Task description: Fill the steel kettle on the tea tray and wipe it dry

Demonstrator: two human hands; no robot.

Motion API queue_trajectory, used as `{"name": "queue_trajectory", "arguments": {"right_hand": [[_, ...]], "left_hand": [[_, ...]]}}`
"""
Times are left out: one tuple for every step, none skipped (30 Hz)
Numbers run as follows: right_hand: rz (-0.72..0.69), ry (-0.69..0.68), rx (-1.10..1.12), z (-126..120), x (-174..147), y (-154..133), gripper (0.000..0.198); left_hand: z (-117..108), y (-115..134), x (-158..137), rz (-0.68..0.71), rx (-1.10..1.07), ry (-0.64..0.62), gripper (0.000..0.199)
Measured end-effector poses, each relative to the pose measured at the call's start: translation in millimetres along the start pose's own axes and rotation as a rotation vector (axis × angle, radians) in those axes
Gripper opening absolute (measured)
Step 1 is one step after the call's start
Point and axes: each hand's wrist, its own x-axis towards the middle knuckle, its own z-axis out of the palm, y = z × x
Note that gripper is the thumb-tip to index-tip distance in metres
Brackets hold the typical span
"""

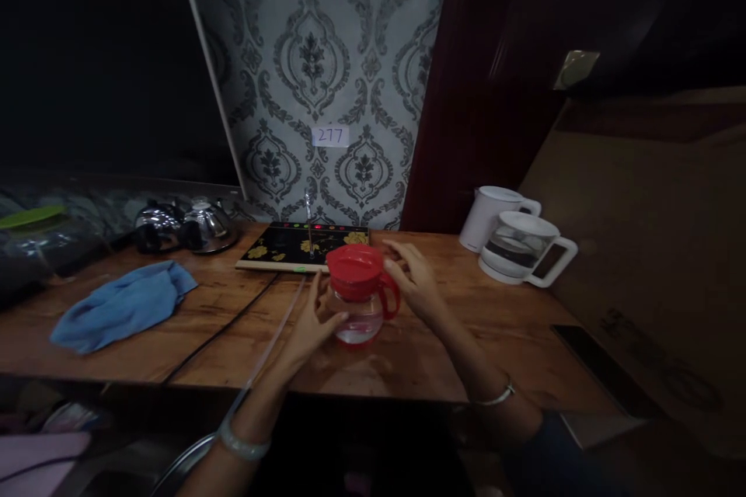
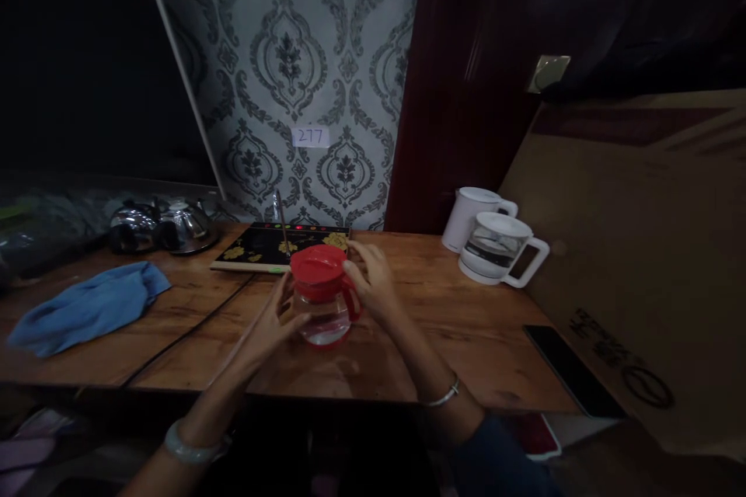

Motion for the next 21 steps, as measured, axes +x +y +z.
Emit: {"name": "queue_trajectory", "arguments": {"right_hand": [[0.067,0.029,0.07,0,-15,9,0.038],[0.133,0.045,0.13,2,-31,18,0.04],[0.193,0.047,0.184,5,-47,26,0.043],[0.258,0.05,0.239,11,-63,33,0.046],[0.31,0.056,0.297,17,-77,39,0.05],[0.357,0.048,0.362,25,-89,44,0.054],[0.384,0.023,0.426,33,-99,47,0.057],[0.394,-0.045,0.499,41,-106,49,0.06],[0.393,-0.093,0.559,49,-111,51,0.061],[0.389,-0.092,0.614,57,-113,52,0.062],[0.377,-0.079,0.655,64,-114,52,0.063],[0.369,-0.051,0.68,69,-114,52,0.063],[0.361,-0.022,0.704,74,-112,53,0.062],[0.355,0.007,0.721,77,-111,52,0.061],[0.345,0.032,0.736,78,-109,52,0.06],[0.337,0.056,0.751,79,-107,52,0.059],[0.331,0.078,0.762,79,-106,51,0.058],[0.326,0.099,0.771,78,-104,50,0.057],[0.328,0.118,0.778,76,-103,50,0.056],[0.336,0.133,0.777,75,-103,50,0.055],[0.347,0.144,0.772,73,-102,50,0.053]], "left_hand": [[-2,-7,-6,-0.046,-0.006,-0.033,0.108],[-4,-14,-11,-0.09,-0.005,-0.062,0.109],[-6,-21,-16,-0.119,0.009,-0.083,0.109],[-7,-28,-20,-0.129,0.035,-0.087,0.107],[-7,-33,-23,-0.121,0.071,-0.079,0.106],[-7,-38,-25,-0.105,0.109,-0.061,0.104],[-6,-42,-26,-0.091,0.145,-0.037,0.102],[-6,-45,-27,-0.088,0.174,-0.016,0.101],[-6,-47,-26,-0.099,0.196,-0.005,0.1],[-6,-48,-25,-0.12,0.213,0.0,0.1],[-6,-49,-25,-0.14,0.227,0.003,0.099],[-6,-49,-24,-0.152,0.239,0.008,0.098],[-7,-50,-23,-0.154,0.25,0.017,0.097],[-7,-51,-21,-0.149,0.261,0.028,0.095],[-7,-51,-20,-0.139,0.273,0.043,0.094],[-7,-53,-19,-0.13,0.284,0.055,0.093],[-7,-54,-17,-0.123,0.291,0.067,0.092],[-6,-55,-16,-0.121,0.295,0.077,0.092],[-4,-56,-14,-0.121,0.292,0.082,0.092],[-2,-56,-12,-0.118,0.28,0.081,0.093],[1,-56,-9,-0.114,0.263,0.075,0.094]]}}
